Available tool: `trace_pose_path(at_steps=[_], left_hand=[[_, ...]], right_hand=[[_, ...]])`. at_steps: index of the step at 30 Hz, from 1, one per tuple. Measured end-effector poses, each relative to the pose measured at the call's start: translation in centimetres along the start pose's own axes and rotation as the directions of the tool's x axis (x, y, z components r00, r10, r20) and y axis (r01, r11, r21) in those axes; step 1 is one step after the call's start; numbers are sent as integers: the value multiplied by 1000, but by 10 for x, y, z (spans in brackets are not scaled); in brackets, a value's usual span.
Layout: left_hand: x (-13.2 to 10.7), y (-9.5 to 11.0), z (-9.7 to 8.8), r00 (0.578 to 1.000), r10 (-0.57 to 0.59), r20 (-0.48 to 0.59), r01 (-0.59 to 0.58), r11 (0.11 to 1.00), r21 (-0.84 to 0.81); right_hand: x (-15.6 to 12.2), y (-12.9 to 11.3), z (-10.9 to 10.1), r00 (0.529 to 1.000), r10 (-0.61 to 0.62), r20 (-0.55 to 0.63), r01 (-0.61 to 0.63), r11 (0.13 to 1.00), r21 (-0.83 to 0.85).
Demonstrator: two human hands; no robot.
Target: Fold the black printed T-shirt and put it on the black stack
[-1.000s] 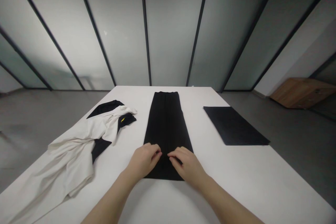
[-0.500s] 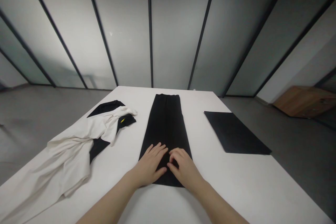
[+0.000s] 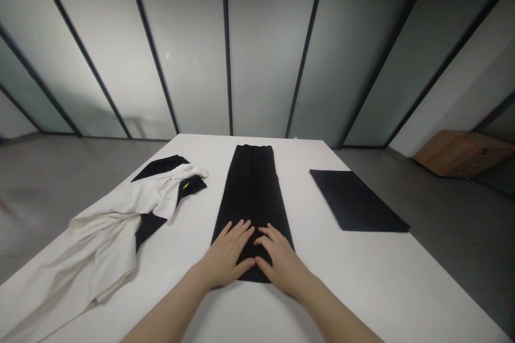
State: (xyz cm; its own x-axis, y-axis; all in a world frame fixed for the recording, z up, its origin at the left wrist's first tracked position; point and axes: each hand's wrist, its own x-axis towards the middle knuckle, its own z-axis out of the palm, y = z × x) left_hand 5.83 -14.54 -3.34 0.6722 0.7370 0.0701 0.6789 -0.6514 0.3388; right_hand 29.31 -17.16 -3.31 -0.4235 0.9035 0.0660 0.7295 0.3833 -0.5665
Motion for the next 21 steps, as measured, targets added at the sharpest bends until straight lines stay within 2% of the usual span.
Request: trace_pose_path(at_steps=[9, 15, 21], left_hand=[[-5, -5, 4, 999, 28, -20, -28, 1000, 13], [-5, -5, 6, 1000, 24, 12, -25, 999, 46], [-9, -6, 8, 999, 35, 21, -37, 995, 90]], right_hand=[[-5, -1, -5, 997, -33, 74, 35, 999, -28], [-4, 1, -6, 989, -50, 141, 59, 997, -58], [-4, 0, -6, 992, -47, 121, 53, 997, -51]])
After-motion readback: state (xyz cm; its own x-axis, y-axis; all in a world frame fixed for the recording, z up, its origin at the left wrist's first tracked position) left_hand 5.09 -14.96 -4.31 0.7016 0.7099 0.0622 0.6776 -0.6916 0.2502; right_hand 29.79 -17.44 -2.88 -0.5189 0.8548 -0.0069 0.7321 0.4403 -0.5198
